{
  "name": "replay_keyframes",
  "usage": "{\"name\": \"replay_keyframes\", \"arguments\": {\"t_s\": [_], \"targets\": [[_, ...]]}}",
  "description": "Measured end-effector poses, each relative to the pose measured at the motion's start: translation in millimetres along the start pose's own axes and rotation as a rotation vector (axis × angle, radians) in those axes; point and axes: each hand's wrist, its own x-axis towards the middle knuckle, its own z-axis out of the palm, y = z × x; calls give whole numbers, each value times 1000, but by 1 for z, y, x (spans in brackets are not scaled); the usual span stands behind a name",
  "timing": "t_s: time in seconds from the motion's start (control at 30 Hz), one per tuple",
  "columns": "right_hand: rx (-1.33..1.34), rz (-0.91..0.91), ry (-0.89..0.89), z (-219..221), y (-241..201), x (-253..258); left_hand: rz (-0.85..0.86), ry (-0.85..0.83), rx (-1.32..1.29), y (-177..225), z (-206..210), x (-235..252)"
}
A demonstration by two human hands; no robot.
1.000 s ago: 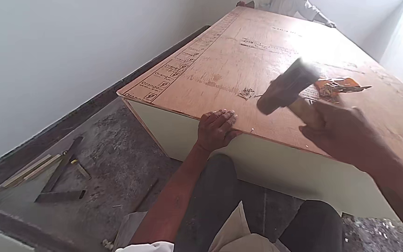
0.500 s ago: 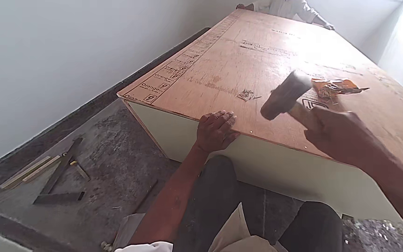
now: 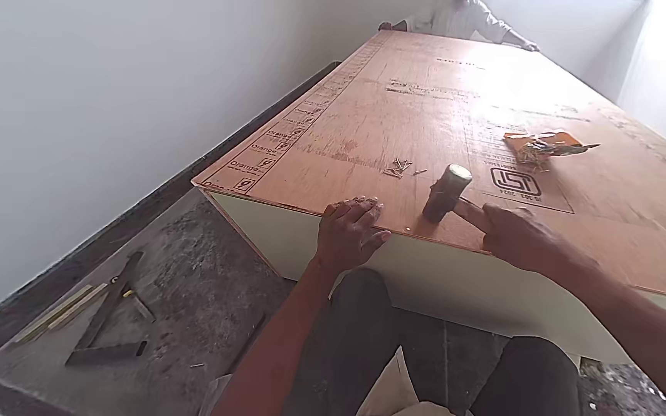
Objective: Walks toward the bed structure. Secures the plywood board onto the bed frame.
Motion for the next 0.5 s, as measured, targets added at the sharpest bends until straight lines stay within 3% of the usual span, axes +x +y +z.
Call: {"name": "replay_keyframes", "arguments": {"t_s": [0.17,0.33,0.5], "targets": [[114,60,-50,-2,17,-2,-325,-382,-223,8,-28,89],[154,80,-68,-2,13,-4,-310,-793,-95,16,31,179],[138,101,-33,6,12,-8,-342,-925,25,46,53,196]]}}
